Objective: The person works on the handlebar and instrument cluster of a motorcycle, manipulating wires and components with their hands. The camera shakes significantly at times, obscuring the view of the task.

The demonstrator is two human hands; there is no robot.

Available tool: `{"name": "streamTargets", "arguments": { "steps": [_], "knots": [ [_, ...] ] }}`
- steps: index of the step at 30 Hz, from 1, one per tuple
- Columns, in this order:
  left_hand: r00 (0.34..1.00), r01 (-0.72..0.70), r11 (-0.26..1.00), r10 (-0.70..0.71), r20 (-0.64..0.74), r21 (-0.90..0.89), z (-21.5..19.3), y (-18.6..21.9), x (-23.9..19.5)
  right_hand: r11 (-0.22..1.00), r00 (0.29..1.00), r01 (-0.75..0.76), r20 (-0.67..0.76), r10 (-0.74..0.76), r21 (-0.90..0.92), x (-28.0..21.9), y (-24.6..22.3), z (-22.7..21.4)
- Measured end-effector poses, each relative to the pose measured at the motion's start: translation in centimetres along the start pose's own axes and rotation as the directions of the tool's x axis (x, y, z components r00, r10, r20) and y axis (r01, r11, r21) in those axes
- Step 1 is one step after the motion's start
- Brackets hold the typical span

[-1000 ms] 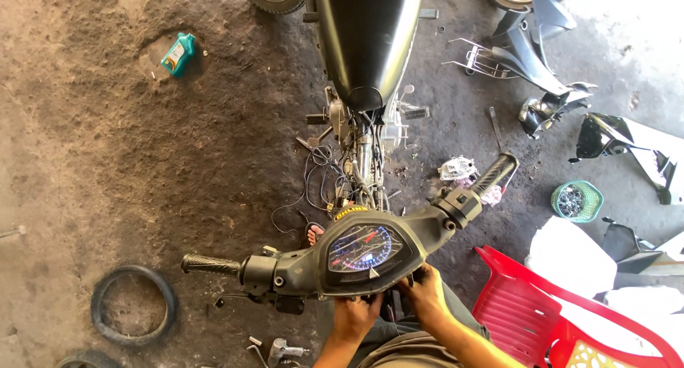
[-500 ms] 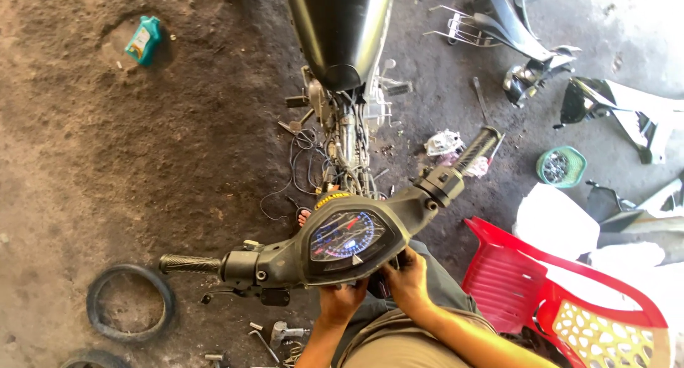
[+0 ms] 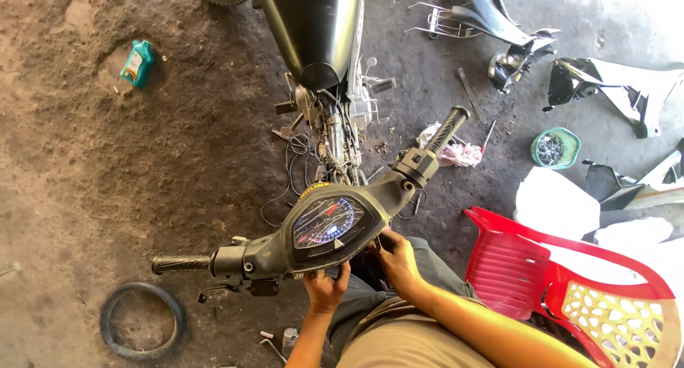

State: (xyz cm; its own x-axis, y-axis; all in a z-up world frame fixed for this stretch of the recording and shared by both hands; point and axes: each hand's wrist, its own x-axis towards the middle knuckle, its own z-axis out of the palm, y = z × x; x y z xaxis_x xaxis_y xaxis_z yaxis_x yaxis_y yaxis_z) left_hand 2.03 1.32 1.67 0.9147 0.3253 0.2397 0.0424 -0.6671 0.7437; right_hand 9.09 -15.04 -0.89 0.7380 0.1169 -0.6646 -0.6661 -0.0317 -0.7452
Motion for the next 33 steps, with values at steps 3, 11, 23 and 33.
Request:
{"name": "streamTargets", "arguments": {
  "steps": [3,11,23,33],
  "knots": [
    [1.0,0.002,0.999,-0.003,-0.016,-0.038,-0.4,1.1,0.9,0.997,0.997,-0.038,0.069,0.033,0.072,-0.2,-0.6,0.7],
    [0.997,-0.072,0.995,0.072,0.005,0.073,-0.4,0.5,0.6,0.8,0.887,-0.462,0.199,0.417,0.383,-0.5,-0.6,1.8],
    [0.972,-0.214,0.967,0.225,-0.068,0.139,-0.5,0.1,0.9,0.788,0.914,-0.405,0.23,0.334,0.464,-2.0,-1.7,1.8],
    [0.906,-0.423,0.872,0.414,0.088,0.247,-0.7,-1.6,0.5,0.963,0.991,-0.091,0.116,0.063,0.255,-1.9,0.3,1.0]
  ]
}}
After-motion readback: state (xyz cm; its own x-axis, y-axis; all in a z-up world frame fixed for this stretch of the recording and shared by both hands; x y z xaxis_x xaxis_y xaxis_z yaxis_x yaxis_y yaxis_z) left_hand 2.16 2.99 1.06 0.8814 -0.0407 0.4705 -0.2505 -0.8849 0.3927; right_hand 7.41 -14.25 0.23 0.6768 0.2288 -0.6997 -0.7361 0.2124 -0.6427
